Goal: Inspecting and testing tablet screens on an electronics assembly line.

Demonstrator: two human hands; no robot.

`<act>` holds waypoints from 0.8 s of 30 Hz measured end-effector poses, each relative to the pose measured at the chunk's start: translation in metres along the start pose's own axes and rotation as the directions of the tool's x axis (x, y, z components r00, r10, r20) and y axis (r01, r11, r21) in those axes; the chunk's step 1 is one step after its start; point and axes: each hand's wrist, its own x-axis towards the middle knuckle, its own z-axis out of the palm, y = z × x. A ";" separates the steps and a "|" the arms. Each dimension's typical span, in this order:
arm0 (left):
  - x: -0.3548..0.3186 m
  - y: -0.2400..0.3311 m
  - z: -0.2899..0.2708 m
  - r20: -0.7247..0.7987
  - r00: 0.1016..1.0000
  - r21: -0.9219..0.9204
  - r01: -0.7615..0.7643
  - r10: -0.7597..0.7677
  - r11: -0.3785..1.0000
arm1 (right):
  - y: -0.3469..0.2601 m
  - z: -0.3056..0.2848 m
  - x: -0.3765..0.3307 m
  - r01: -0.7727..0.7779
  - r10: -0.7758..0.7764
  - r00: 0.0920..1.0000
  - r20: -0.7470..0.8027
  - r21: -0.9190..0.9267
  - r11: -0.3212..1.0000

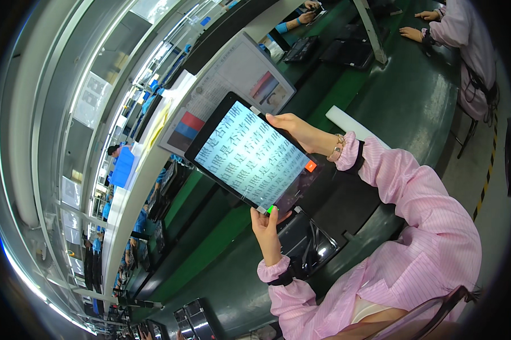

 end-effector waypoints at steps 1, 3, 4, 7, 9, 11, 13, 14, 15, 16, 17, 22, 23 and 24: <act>0.001 -0.006 -0.008 0.011 1.000 0.045 -0.017 0.016 0.999 | 0.000 0.000 0.000 -0.008 0.008 1.000 0.010 0.018 1.000; 0.001 -0.005 -0.011 0.016 0.999 0.088 -0.033 0.032 0.996 | -0.004 0.003 -0.007 0.001 -0.001 1.000 0.006 -0.023 1.000; 0.002 -0.002 -0.008 -0.019 0.994 0.178 -0.101 0.106 0.979 | -0.006 0.004 -0.011 0.014 -0.014 1.000 0.002 -0.065 0.998; 0.005 0.010 -0.001 -0.104 0.973 0.231 -0.180 0.208 0.956 | 0.000 0.003 -0.026 -0.021 0.021 1.000 -0.012 -0.017 1.000; 0.004 0.018 0.003 -0.169 0.962 0.162 -0.189 0.215 0.969 | 0.001 0.008 -0.045 -0.032 0.032 0.999 -0.024 0.032 0.999; 0.002 0.025 0.007 -0.153 0.970 0.137 -0.168 0.188 0.976 | -0.001 0.004 -0.064 -0.031 0.032 0.998 -0.048 0.022 0.999; -0.004 0.033 0.011 -0.166 0.967 0.171 -0.164 0.193 0.971 | 0.001 0.005 -0.077 -0.035 0.036 0.997 -0.067 0.011 0.999; -0.005 0.033 0.014 -0.176 0.965 0.173 -0.164 0.194 0.971 | 0.000 0.003 -0.084 -0.041 0.042 0.997 -0.067 0.012 0.999; -0.007 0.034 0.017 -0.188 0.965 0.162 -0.153 0.183 0.975 | 0.000 0.001 -0.090 -0.046 0.047 0.997 -0.064 0.025 0.999; -0.008 0.034 0.019 -0.200 0.965 0.151 -0.142 0.170 0.978 | 0.001 0.001 -0.094 -0.050 0.052 0.997 -0.061 0.038 0.998; -0.009 0.035 0.019 -0.202 0.965 0.149 -0.138 0.167 0.979 | 0.002 0.002 -0.097 -0.065 0.070 0.996 -0.053 0.099 0.993; -0.012 0.041 0.027 -0.259 0.948 0.316 -0.098 0.186 0.944 | 0.002 0.005 -0.108 -0.020 0.021 0.998 -0.057 0.005 1.000; -0.014 0.040 0.026 -0.242 0.953 0.325 -0.099 0.184 0.941 | 0.001 0.004 -0.109 0.000 -0.001 1.000 -0.026 -0.022 1.000; -0.017 0.039 0.026 -0.238 0.954 0.324 -0.098 0.182 0.941 | 0.000 0.005 -0.111 0.002 -0.003 1.000 -0.030 -0.022 1.000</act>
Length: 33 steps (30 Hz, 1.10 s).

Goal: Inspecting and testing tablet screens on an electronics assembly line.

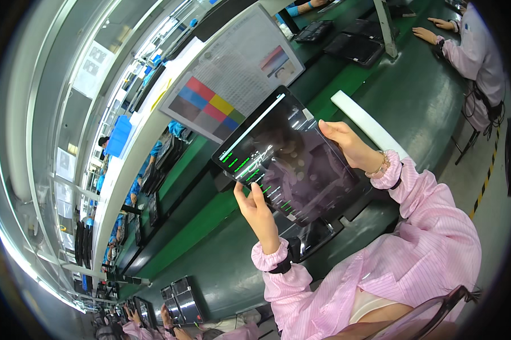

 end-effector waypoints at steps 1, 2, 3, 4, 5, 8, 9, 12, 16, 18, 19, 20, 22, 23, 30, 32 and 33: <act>-0.005 -0.001 0.000 0.000 1.000 -0.029 -0.016 0.016 0.999 | -0.003 0.004 -0.002 -0.023 0.023 1.000 -0.001 0.039 0.999; -0.010 -0.001 0.000 0.008 0.999 -0.061 -0.034 0.035 0.998 | -0.008 0.006 -0.006 -0.038 0.039 0.999 -0.006 0.074 0.997; -0.017 -0.007 -0.008 0.059 0.998 -0.039 0.002 0.000 0.999 | -0.010 0.007 -0.008 -0.035 0.036 0.999 -0.008 0.074 0.997; -0.026 -0.010 -0.008 0.063 0.998 -0.038 0.002 0.001 0.999 | -0.011 0.008 -0.009 -0.016 0.017 1.000 -0.006 0.065 0.998; -0.038 -0.013 -0.006 0.086 0.994 -0.066 -0.069 0.074 0.995 | -0.012 0.010 -0.011 0.001 -0.001 1.000 0.000 0.057 0.998; -0.067 -0.032 -0.015 0.214 0.974 -0.039 -0.066 0.073 0.997 | -0.020 0.022 -0.017 0.020 -0.019 0.998 -0.061 0.021 1.000; -0.077 -0.037 -0.023 0.258 0.965 0.058 -0.063 0.046 0.996 | -0.019 0.021 -0.018 0.018 -0.016 0.997 -0.071 0.023 1.000; -0.094 -0.041 -0.023 0.255 0.967 -0.007 0.015 -0.013 1.000 | -0.017 0.022 -0.019 0.065 -0.076 0.992 -0.103 -0.112 0.992; -0.105 -0.017 -0.015 0.234 0.964 -0.351 0.204 -0.126 0.914 | -0.025 0.028 -0.030 0.039 -0.047 0.996 -0.072 -0.112 0.993; -0.104 -0.020 -0.021 0.252 0.958 -0.322 0.213 -0.133 0.922 | -0.027 0.034 -0.030 0.025 -0.035 0.997 -0.072 -0.124 0.992; -0.105 -0.021 -0.024 0.271 0.953 -0.293 0.216 -0.136 0.932 | -0.029 0.038 -0.031 0.017 -0.024 0.997 -0.067 -0.106 0.994; -0.109 -0.026 -0.029 0.271 0.953 -0.294 0.213 -0.133 0.932 | -0.031 0.042 -0.034 0.014 -0.020 0.998 -0.057 -0.089 0.996; -0.114 -0.038 -0.039 0.323 0.942 -0.263 0.177 -0.086 0.948 | -0.033 0.045 -0.037 0.035 -0.038 0.999 -0.028 -0.097 0.995; -0.115 -0.033 -0.038 0.326 0.942 -0.265 0.177 -0.085 0.948 | -0.034 0.045 -0.038 0.054 -0.055 0.998 -0.003 -0.104 0.993; -0.114 -0.012 -0.028 0.270 0.955 -0.224 0.185 -0.122 0.957 | -0.033 0.042 -0.038 0.049 -0.047 0.998 0.028 -0.063 0.997; -0.114 -0.012 -0.029 0.284 0.951 -0.196 0.181 -0.121 0.964 | -0.034 0.045 -0.037 0.042 -0.042 0.999 0.003 -0.067 0.997; -0.114 -0.013 -0.030 0.273 0.955 -0.207 0.179 -0.118 0.962 | -0.035 0.045 -0.037 0.041 -0.041 0.999 0.003 -0.066 0.997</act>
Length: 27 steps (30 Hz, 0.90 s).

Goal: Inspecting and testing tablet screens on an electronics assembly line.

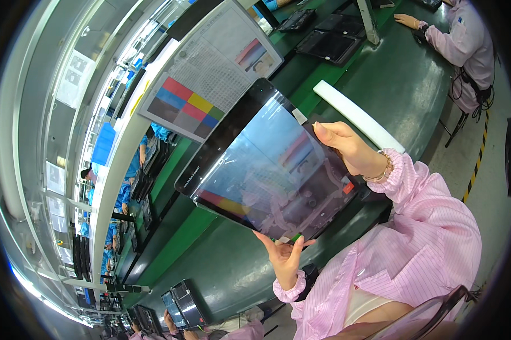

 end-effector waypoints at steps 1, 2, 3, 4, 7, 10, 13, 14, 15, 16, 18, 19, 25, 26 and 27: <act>-0.001 -0.001 -0.001 -0.010 1.000 -0.010 -0.005 0.005 1.000 | 0.000 0.000 0.000 -0.011 0.011 1.000 0.005 0.016 1.000; -0.001 -0.002 -0.001 -0.011 1.000 -0.011 -0.004 0.004 1.000 | 0.000 0.001 0.000 -0.022 0.021 1.000 0.009 0.030 0.999; -0.002 -0.003 -0.002 -0.004 0.999 0.004 -0.033 0.033 0.999 | 0.000 0.000 0.000 -0.023 0.022 1.000 0.009 0.031 0.999; -0.003 -0.004 -0.002 0.003 0.998 0.019 -0.062 0.062 0.998 | 0.001 -0.003 0.001 -0.028 0.028 0.999 0.019 0.016 0.999; -0.005 -0.006 -0.004 0.003 1.000 0.035 -0.013 0.013 0.999 | 0.002 -0.006 0.000 -0.028 0.028 0.999 0.023 -0.008 1.000; -0.003 -0.004 -0.001 0.002 0.998 0.037 -0.060 0.060 0.997 | -0.001 0.000 0.001 -0.021 0.020 1.000 0.023 0.015 1.000; -0.005 -0.003 -0.003 0.013 0.999 0.035 -0.041 0.040 0.999 | -0.002 0.001 0.001 -0.018 0.017 1.000 0.023 0.032 0.999; -0.005 -0.002 -0.002 0.013 0.999 0.034 -0.041 0.040 0.999 | -0.001 0.000 0.001 -0.019 0.019 1.000 0.023 0.021 1.000; -0.005 0.000 -0.001 -0.003 0.999 0.046 -0.032 0.032 0.998 | -0.001 0.000 0.000 -0.019 0.019 1.000 0.023 0.021 1.000; -0.005 0.001 0.000 -0.019 1.000 0.057 -0.023 0.024 0.998 | -0.001 0.000 0.000 -0.021 0.021 1.000 0.023 0.023 1.000; -0.005 -0.001 -0.002 -0.009 1.000 0.054 -0.024 0.024 0.998 | -0.001 -0.001 0.000 -0.023 0.022 0.999 0.024 0.025 0.999; -0.006 -0.002 -0.003 0.001 1.000 0.050 -0.023 0.023 0.998 | -0.001 -0.001 0.000 -0.020 0.019 1.000 0.024 0.029 0.999; -0.008 -0.007 -0.004 -0.027 0.999 -0.063 0.023 -0.025 0.998 | 0.002 -0.003 -0.001 -0.028 0.026 0.999 0.029 0.065 0.998; -0.008 -0.007 -0.004 -0.026 0.999 -0.064 0.023 -0.025 0.998 | 0.001 -0.003 -0.002 -0.029 0.027 0.999 0.026 0.070 0.997; -0.008 -0.006 -0.004 -0.019 0.999 0.057 -0.031 0.032 0.998 | 0.001 -0.004 -0.002 -0.029 0.027 0.999 0.024 0.069 0.997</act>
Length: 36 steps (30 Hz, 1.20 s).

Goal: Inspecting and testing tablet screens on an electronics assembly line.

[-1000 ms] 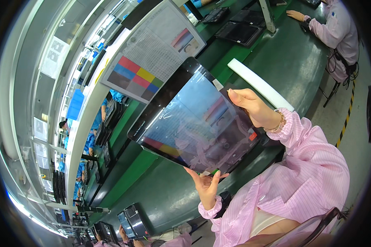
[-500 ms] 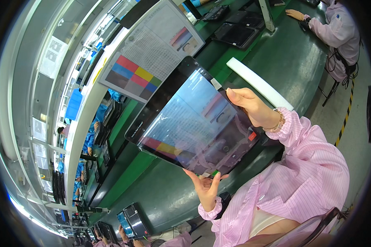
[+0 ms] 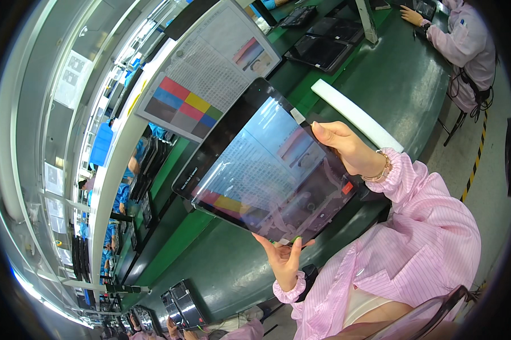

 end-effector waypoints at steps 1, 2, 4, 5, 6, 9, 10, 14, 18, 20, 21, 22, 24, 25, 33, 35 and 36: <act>0.000 0.000 -0.001 0.010 0.998 0.119 -0.057 0.056 0.991 | 0.000 -0.001 -0.001 0.004 -0.004 1.000 0.010 0.020 1.000; 0.000 -0.002 -0.004 0.009 0.998 0.120 -0.057 0.056 0.991 | 0.001 -0.002 0.000 0.006 -0.007 1.000 0.024 0.042 0.999; 0.003 -0.001 -0.008 0.089 0.980 0.161 -0.189 0.177 0.969 | 0.000 0.001 -0.001 0.007 -0.007 1.000 0.016 0.041 0.999; 0.004 -0.002 -0.004 0.087 0.981 0.162 -0.188 0.176 0.969 | 0.001 0.002 -0.001 0.009 -0.009 1.000 0.008 0.039 0.999; 0.012 0.005 0.011 0.006 0.963 -0.076 -0.268 0.269 0.960 | 0.003 0.003 -0.001 0.006 -0.007 1.000 0.010 0.038 0.999; 0.019 0.002 0.016 -0.208 0.964 -0.332 -0.227 0.164 0.915 | 0.007 -0.001 -0.006 -0.013 0.013 1.000 -0.002 0.013 1.000; 0.019 0.000 0.015 -0.314 0.949 -0.375 -0.112 -0.013 0.920 | 0.009 -0.001 -0.009 -0.021 0.020 1.000 -0.008 -0.035 0.999; 0.022 -0.005 0.026 -0.410 0.912 -0.243 -0.082 -0.026 0.966 | 0.023 -0.008 -0.014 -0.041 0.042 0.999 0.001 -0.234 0.971; 0.021 -0.015 0.027 -0.484 0.875 -0.214 -0.118 0.000 0.970 | 0.027 -0.015 -0.012 -0.229 0.235 0.969 -0.079 0.081 0.970; 0.013 -0.016 0.025 -0.421 0.906 -0.222 -0.050 -0.049 0.974 | 0.042 -0.063 0.002 -0.157 0.058 0.975 0.215 0.482 0.862; 0.009 -0.019 0.022 -0.370 0.925 -0.234 -0.006 -0.083 0.972 | 0.020 -0.052 0.006 -0.218 0.189 0.975 0.119 0.313 0.925; 0.006 -0.024 0.020 -0.316 0.942 -0.244 0.039 -0.117 0.969 | -0.002 -0.040 0.010 -0.295 0.298 0.955 -0.004 0.143 0.945; 0.003 -0.033 0.026 -0.285 0.945 -0.294 0.070 -0.157 0.953 | -0.015 -0.055 0.010 -0.315 0.320 0.947 -0.004 0.163 0.935; 0.003 -0.037 0.030 -0.281 0.941 -0.306 0.100 -0.190 0.947 | -0.024 -0.061 0.009 -0.288 0.289 0.957 0.023 0.207 0.935; 0.020 -0.066 0.048 -0.161 0.937 -0.390 0.228 -0.310 0.892 | -0.047 -0.101 -0.030 0.083 -0.068 0.984 -0.166 0.083 0.993; 0.037 -0.072 0.067 -0.044 0.917 -0.481 0.329 -0.397 0.813 | -0.019 -0.135 -0.050 0.034 -0.105 0.957 -0.271 -0.254 0.967; 0.045 -0.081 0.071 -0.046 0.907 -0.465 0.352 -0.419 0.813 | 0.000 -0.151 -0.059 -0.066 -0.045 0.946 -0.320 -0.330 0.942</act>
